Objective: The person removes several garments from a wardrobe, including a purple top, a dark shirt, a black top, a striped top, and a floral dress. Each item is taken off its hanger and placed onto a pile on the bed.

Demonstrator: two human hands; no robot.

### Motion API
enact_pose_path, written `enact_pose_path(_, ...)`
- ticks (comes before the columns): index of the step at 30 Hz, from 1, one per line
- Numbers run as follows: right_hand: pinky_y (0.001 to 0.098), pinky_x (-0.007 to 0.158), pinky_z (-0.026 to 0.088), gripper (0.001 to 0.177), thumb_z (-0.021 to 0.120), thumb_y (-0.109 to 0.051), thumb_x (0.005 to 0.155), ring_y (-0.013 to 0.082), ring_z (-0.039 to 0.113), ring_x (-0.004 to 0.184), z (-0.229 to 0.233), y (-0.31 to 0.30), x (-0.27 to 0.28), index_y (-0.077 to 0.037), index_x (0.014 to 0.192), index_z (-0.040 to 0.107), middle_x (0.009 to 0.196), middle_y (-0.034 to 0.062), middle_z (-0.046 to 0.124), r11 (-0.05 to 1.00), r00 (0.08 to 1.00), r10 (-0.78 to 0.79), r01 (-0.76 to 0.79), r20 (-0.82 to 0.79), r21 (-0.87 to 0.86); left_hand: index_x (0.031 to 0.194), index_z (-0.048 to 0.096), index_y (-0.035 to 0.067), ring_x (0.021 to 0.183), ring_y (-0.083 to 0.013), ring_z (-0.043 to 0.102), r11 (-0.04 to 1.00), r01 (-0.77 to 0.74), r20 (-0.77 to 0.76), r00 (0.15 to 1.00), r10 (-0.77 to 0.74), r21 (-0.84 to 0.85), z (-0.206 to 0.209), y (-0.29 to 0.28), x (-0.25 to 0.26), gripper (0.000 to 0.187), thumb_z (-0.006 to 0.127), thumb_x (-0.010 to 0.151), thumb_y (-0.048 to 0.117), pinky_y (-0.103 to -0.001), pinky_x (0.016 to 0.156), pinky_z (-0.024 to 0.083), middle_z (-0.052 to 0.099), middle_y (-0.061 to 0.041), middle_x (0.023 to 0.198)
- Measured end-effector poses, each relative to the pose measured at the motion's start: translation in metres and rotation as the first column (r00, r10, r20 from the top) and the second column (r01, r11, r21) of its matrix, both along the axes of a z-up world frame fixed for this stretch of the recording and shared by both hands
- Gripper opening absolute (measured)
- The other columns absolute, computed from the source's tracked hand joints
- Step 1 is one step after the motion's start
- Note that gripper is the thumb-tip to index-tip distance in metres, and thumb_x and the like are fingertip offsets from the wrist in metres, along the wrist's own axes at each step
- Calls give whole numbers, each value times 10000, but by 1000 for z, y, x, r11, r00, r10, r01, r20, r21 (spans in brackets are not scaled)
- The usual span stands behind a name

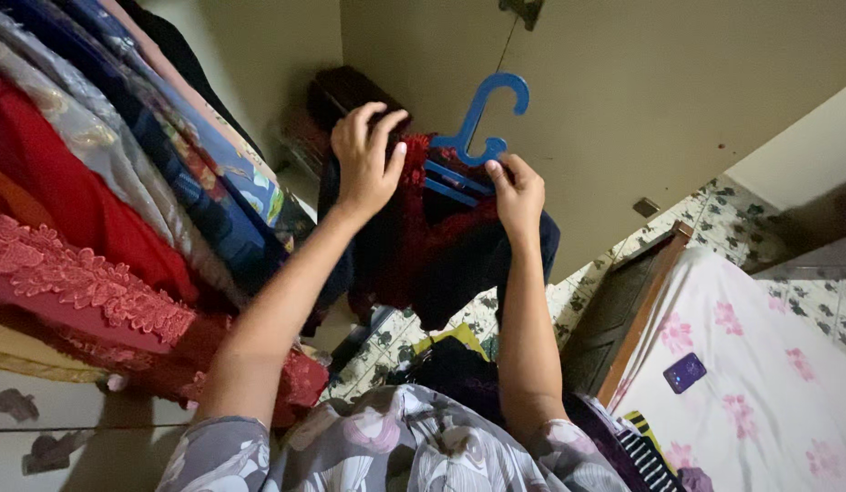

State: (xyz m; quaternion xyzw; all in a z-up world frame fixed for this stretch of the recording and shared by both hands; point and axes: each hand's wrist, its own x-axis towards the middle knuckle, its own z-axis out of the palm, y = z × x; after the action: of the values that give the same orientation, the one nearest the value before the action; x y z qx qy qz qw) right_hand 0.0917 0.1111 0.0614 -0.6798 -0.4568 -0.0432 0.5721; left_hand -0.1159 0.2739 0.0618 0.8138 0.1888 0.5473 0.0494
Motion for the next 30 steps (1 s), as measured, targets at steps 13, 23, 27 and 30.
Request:
enact_pose_path(13, 300, 701, 513, 195, 765, -186, 949, 173, 646, 720, 10, -18, 5, -13, 1026, 721, 830, 143, 696, 975, 962, -220, 213, 159, 60, 1085, 697, 172, 1204, -272, 583, 959, -133, 12, 990, 140, -251, -40, 0, 5, 246, 768, 851, 155, -528, 1060, 362, 629, -36, 1224)
enact_pose_path(23, 255, 668, 397, 166, 754, -96, 993, 79, 465, 754, -19, -7, 41, 30, 980, 647, 795, -16, 532, 991, 979, 116, -105, -166, 78, 1073, 725, 122, 1104, -269, 624, 974, 227, -123, 966, -226, 0, -11, -33, 12, 222, 653, 979, 310, -450, 999, 407, 694, -58, 1106)
enact_pose_path(27, 220, 700, 401, 131, 734, -84, 983, 50, 479, 790, -21, -15, 51, 19, 977, 654, 824, -74, 550, 968, 938, 249, -238, -243, 74, 1271, 698, 58, 1149, -283, 645, 973, 40, -60, 998, -27, 226, 3, -12, 18, 493, 617, 1009, 469, -473, 1039, 351, 728, -102, 1186)
enact_pose_path(30, 236, 755, 438, 141, 752, -78, 989, 77, 512, 841, -17, -17, 43, 17, 1015, 652, 890, -38, 585, 961, 945, 269, -252, -187, 110, 1109, 720, 87, 898, -254, 722, 968, 229, -349, 903, -249, -98, 5, -10, 21, 328, 668, 1033, 402, -485, 975, 444, 759, -93, 968)
